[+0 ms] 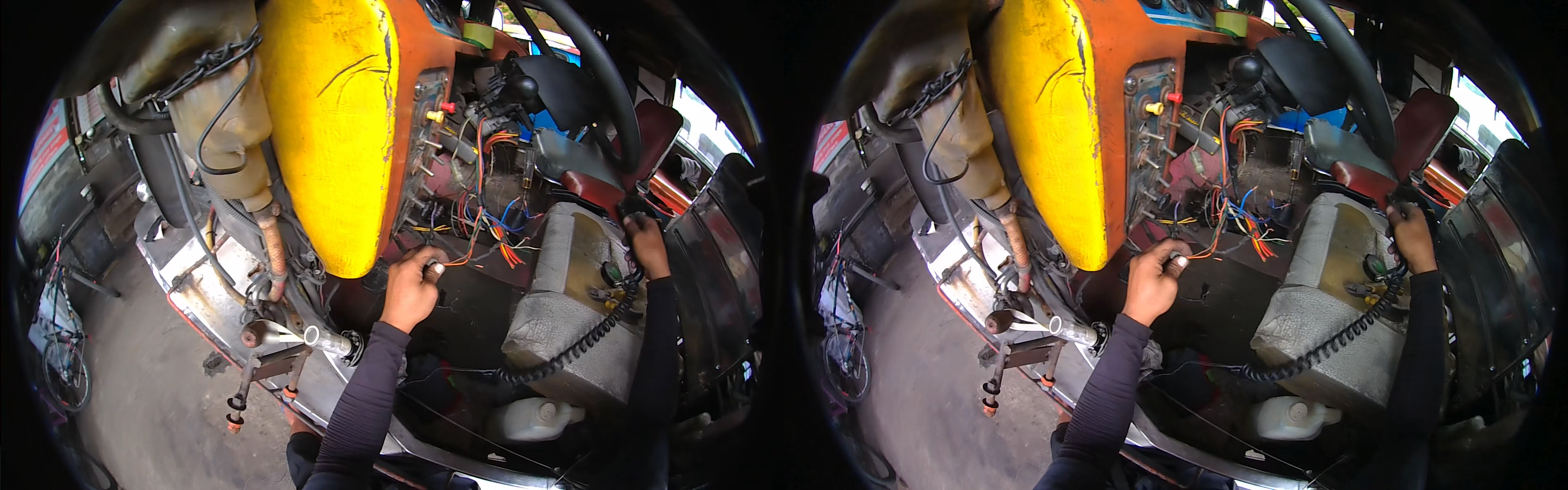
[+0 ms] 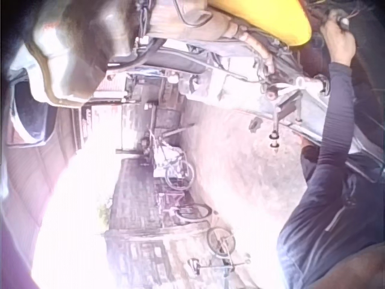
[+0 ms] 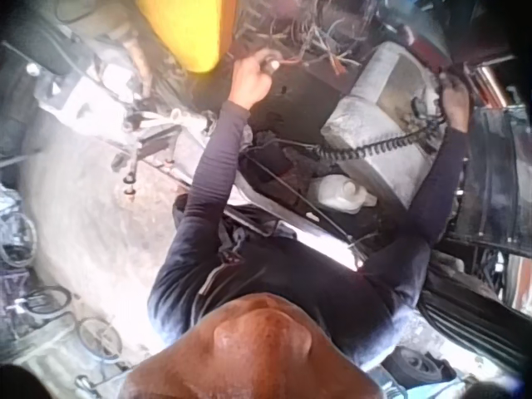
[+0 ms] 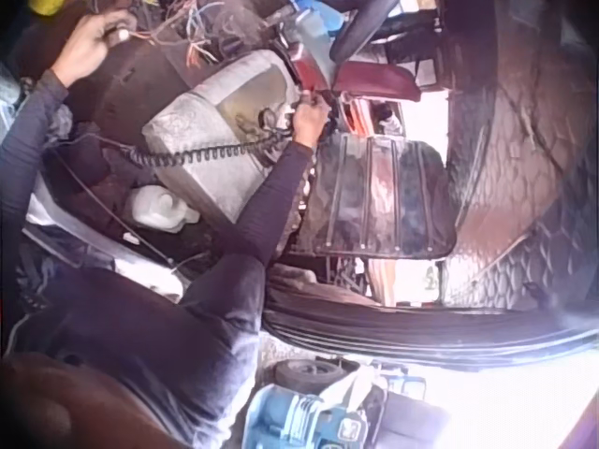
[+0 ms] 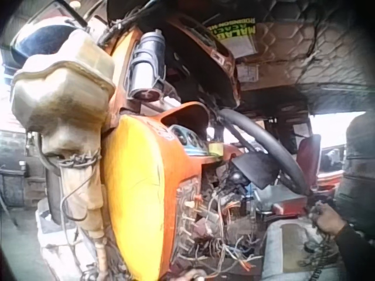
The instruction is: The person works on the exposed wiring under the dashboard of a three-wheeled vehicle. They strip wire ends, twist connections, and test circuits using a test light. The person also briefly opens the seat to access the battery area before returning to the wiring.
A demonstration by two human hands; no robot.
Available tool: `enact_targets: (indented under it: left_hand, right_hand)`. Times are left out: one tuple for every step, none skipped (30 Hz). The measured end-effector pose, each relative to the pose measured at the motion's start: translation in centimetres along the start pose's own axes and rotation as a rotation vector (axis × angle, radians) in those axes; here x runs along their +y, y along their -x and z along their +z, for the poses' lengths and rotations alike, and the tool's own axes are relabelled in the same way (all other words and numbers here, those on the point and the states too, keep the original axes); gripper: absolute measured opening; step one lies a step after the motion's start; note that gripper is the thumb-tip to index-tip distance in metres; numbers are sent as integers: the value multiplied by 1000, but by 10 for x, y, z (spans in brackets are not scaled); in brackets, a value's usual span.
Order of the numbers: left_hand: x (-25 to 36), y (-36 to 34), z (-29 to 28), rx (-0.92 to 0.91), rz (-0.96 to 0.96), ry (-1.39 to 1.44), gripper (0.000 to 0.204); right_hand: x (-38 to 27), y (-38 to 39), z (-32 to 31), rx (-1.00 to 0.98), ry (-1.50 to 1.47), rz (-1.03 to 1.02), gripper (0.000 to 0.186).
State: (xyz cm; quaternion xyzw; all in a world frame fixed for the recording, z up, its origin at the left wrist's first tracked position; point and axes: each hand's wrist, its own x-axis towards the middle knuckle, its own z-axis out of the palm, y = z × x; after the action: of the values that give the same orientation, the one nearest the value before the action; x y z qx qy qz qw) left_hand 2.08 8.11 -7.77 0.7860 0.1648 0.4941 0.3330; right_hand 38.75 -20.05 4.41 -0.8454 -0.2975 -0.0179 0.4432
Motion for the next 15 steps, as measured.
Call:
enact_targets:
  left_hand:
    - [3, -4, 8, -15, 18, 34, 17]
    - [1, -2, 4, -15, 12, 25, 17]
    - [1, -2, 4, -14, -1, 21, 17]
    - [3, -3, 5, -15, -11, 22, 17]
    - [2, -1, 3, -17, -28, 10, 17]
    - [2, 0, 1, -17, -29, 5, 17]
    - [1, 0, 1, -14, -28, 0, 17]
    - [0, 0, 1, -13, -26, -2, 17]
    - [0, 1, -1, -13, -32, -7, 17]
    - [-1, 3, -6, -9, -46, -21, 17]
    - [-2, 5, -10, -8, -58, -33, 16]
    - [-1, 5, -9, -14, -62, -47, 16]
    - [1, 3, -6, -24, -64, -57, 16]
    - [4, -1, 1, -40, -56, -49, 16]
    - [5, -2, 4, -7, 19, 1, 18]
  right_hand:
    - [66, -27, -15, 222, 308, -169, 38]
    - [70, -26, 2, 400, 592, -350, 45]
    - [72, -22, 2, 259, 634, -165, 56]
    - [74, -18, 1, 281, 752, -152, 56]
    - [56, -4, 10, 291, 861, -139, 57]
    - [32, 12, 15, 308, 972, -127, 57]
    - [2, 27, 17, 334, 902, -304, 48]
    - [-34, 41, 16, 156, 741, -344, 40]
    - [-70, 56, 20, -25, 573, -383, 32]
    - [-104, 77, 35, -282, 340, -397, 27]
    - [-132, 100, 57, -532, 103, -398, 22]
    - [-149, 124, 79, -643, -51, -596, 22]
    - [-158, 143, 104, -564, -13, -926, 19]
    - [-161, 164, 125, -492, 64, -1031, 24]
    - [-156, 178, 150, -422, 81, -1113, 39]
